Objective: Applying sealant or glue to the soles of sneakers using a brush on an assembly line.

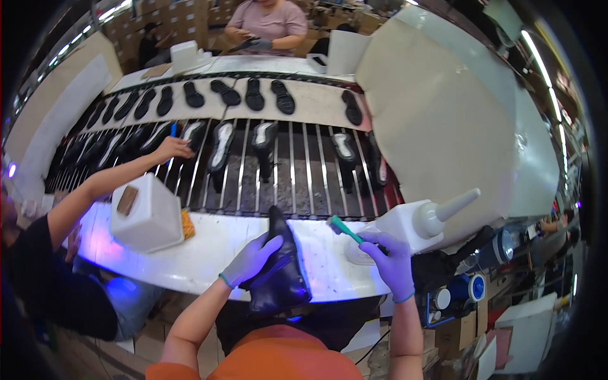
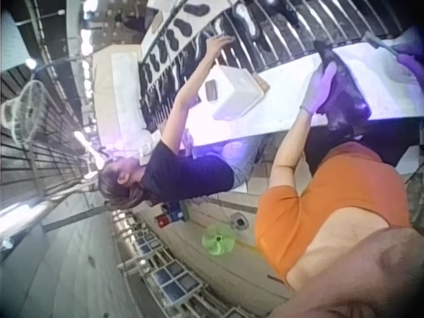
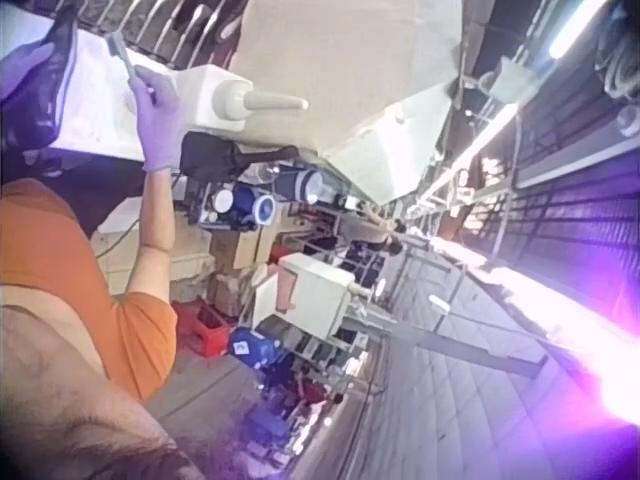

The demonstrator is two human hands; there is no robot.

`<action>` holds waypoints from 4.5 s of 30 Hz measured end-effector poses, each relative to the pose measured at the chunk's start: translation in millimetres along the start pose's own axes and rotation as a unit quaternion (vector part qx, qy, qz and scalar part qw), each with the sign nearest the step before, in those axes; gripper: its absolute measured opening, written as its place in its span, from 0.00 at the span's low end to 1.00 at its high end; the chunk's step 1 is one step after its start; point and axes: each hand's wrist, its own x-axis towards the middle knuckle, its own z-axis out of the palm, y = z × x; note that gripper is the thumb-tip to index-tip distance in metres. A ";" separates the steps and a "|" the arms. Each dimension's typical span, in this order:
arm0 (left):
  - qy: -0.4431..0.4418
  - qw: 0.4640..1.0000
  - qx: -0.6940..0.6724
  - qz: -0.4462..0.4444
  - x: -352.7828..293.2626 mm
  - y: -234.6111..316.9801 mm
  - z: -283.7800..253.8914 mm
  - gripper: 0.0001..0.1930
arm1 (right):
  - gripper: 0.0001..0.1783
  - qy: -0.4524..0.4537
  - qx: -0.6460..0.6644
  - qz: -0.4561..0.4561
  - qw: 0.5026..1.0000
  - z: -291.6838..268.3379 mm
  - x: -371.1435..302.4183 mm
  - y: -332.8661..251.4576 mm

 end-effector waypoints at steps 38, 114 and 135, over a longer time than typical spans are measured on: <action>-0.026 0.964 -0.240 0.113 48.7 28.8 -5.8 0.41 | 0.15 0.273 0.115 0.198 0.934 106.3 -90.0 138.3; 0.433 0.845 0.112 0.292 34.1 -133.8 54.0 0.37 | 0.09 0.189 -0.135 0.119 0.965 -10.6 -76.3 109.4; 0.208 0.848 0.459 0.166 -71.9 -36.2 85.0 0.32 | 0.11 0.162 0.040 0.283 0.945 -13.4 -76.8 136.6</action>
